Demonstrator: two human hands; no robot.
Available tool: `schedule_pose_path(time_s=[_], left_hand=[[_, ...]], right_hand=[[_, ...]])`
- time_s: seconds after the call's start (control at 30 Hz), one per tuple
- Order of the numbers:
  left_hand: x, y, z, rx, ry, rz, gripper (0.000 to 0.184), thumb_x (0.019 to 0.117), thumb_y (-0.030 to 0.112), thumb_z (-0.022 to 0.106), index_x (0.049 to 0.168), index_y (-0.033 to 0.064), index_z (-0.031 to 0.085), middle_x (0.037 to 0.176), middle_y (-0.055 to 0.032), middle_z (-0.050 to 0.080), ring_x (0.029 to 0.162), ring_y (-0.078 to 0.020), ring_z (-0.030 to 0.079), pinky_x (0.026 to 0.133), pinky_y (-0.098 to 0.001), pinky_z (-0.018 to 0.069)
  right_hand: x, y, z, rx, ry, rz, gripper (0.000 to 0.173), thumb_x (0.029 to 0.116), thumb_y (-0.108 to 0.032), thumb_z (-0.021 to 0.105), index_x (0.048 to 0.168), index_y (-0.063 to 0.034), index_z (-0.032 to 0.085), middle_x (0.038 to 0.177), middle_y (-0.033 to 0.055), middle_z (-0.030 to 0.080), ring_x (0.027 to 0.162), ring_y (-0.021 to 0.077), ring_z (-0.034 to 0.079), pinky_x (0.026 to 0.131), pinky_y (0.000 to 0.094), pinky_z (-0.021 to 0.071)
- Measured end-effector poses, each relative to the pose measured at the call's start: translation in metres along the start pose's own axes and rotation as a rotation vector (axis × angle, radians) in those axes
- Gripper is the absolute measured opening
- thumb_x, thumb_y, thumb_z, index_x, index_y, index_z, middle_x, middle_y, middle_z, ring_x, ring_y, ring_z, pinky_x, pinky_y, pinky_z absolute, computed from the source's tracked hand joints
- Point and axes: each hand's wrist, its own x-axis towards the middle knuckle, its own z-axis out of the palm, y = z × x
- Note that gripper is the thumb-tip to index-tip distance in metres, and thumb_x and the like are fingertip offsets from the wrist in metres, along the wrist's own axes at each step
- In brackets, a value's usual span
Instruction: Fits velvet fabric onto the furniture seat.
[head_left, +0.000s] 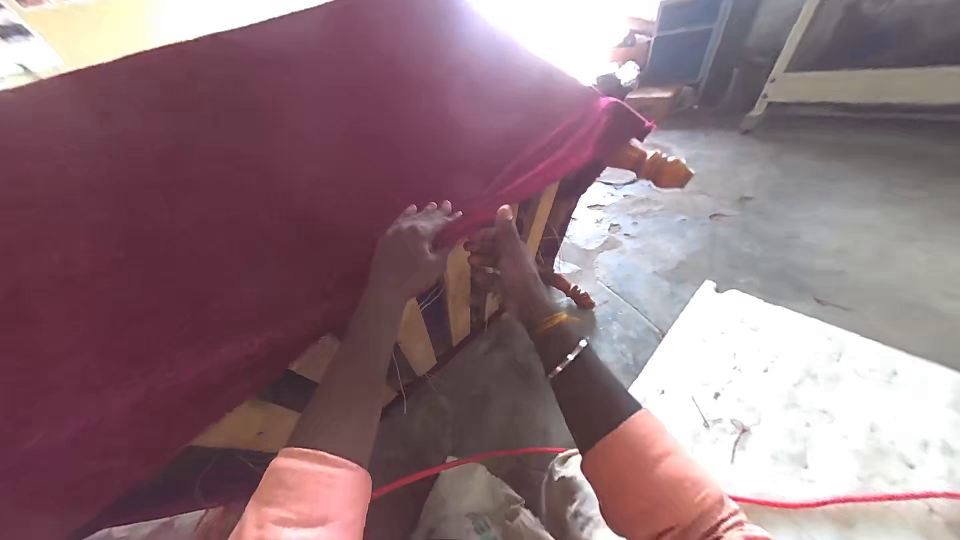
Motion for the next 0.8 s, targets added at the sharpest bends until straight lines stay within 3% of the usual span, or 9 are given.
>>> schedule_pose_path(time_s=[0.1,0.23,0.3,0.4,0.47,0.57,0.63,0.73,0.8], left_hand=[[-0.018,0.010,0.023,0.098,0.089,0.086,0.041,0.0956,0.018,0.065,0.136,0.0187,0.068,0.148,0.0024,0.060,0.146,-0.0198,0.045,0.127,-0.0483,0.0260],[-0.037,0.033,0.053,0.147,0.227,-0.039,0.037,0.1014,0.020,0.057,0.136,0.0204,0.068,0.148,0.0033,0.060,0.144,-0.0181,0.048,0.125,-0.0473,0.0310],[-0.054,0.045,0.071,0.085,0.295,-0.134,0.036,0.1068,0.027,0.047,0.135,0.0239,0.069,0.146,0.0068,0.061,0.141,-0.0137,0.051,0.122,-0.0442,0.0376],[-0.085,0.080,0.105,-0.416,0.408,-0.336,0.035,0.1089,0.031,0.046,0.122,0.0124,0.073,0.117,0.0021,0.074,0.109,-0.0094,0.068,0.097,-0.0346,0.0571],[-0.088,0.097,0.120,-0.915,0.459,-0.572,0.041,0.1065,0.035,0.052,0.124,-0.0010,0.062,0.109,-0.0079,0.073,0.097,-0.0193,0.072,0.085,-0.0376,0.0629],[-0.067,0.102,0.117,-1.306,0.548,-0.840,0.062,0.0987,0.055,0.058,0.136,0.0057,0.053,0.117,-0.0111,0.070,0.099,-0.0250,0.071,0.089,-0.0446,0.0606],[-0.043,0.099,0.105,-1.307,0.597,-0.913,0.066,0.0988,0.064,0.051,0.138,0.0115,0.053,0.113,-0.0066,0.072,0.095,-0.0192,0.071,0.085,-0.0392,0.0609],[-0.021,0.085,0.115,-1.091,0.758,-0.920,0.043,0.1086,0.045,0.044,0.122,0.0076,0.061,0.092,-0.0041,0.070,0.075,-0.0128,0.067,0.069,-0.0304,0.0594],[-0.024,0.082,0.124,-0.915,0.810,-0.806,0.035,0.1110,0.036,0.041,0.118,0.0074,0.060,0.090,-0.0016,0.069,0.074,-0.0087,0.066,0.067,-0.0258,0.0574]], right_hand=[[0.030,-0.030,-0.002,-0.007,-0.117,0.203,0.092,0.0866,-0.090,0.035,0.141,-0.0181,0.057,0.119,0.0115,0.070,0.106,0.0271,0.068,0.083,0.0500,0.0568],[0.047,-0.001,-0.004,-0.065,-0.113,0.019,0.062,0.1003,-0.061,0.053,0.141,-0.0141,0.053,0.112,0.0084,0.073,0.100,0.0205,0.072,0.084,0.0439,0.0615],[0.051,0.019,-0.015,-0.121,-0.153,-0.100,0.064,0.0993,-0.066,0.051,0.144,-0.0199,0.050,0.115,0.0050,0.072,0.101,0.0173,0.071,0.085,0.0439,0.0610],[0.058,0.036,-0.027,-0.157,-0.210,-0.263,0.052,0.1028,-0.057,0.051,0.132,-0.0152,0.059,0.102,0.0031,0.073,0.089,0.0136,0.072,0.077,0.0393,0.0634],[0.061,0.041,-0.033,-0.143,-0.284,-0.344,0.044,0.1053,-0.049,0.052,0.129,-0.0127,0.060,0.102,0.0010,0.073,0.090,0.0102,0.072,0.081,0.0368,0.0638],[0.055,0.041,-0.042,-0.251,-0.339,-0.306,0.053,0.1054,-0.055,0.047,0.131,-0.0109,0.059,0.100,0.0044,0.072,0.086,0.0117,0.071,0.077,0.0398,0.0623],[0.053,0.038,-0.046,-0.290,-0.384,-0.276,0.055,0.1057,-0.057,0.044,0.132,-0.0102,0.059,0.096,0.0065,0.071,0.081,0.0129,0.070,0.074,0.0408,0.0608],[0.070,0.040,-0.041,-0.214,-0.456,-0.446,0.043,0.1091,-0.040,0.046,0.127,-0.0033,0.060,0.103,0.0039,0.072,0.097,0.0072,0.070,0.090,0.0359,0.0605],[0.074,0.037,-0.043,-0.184,-0.515,-0.493,0.040,0.1094,-0.039,0.047,0.125,-0.0046,0.060,0.106,0.0022,0.071,0.102,0.0052,0.069,0.095,0.0334,0.0588]])
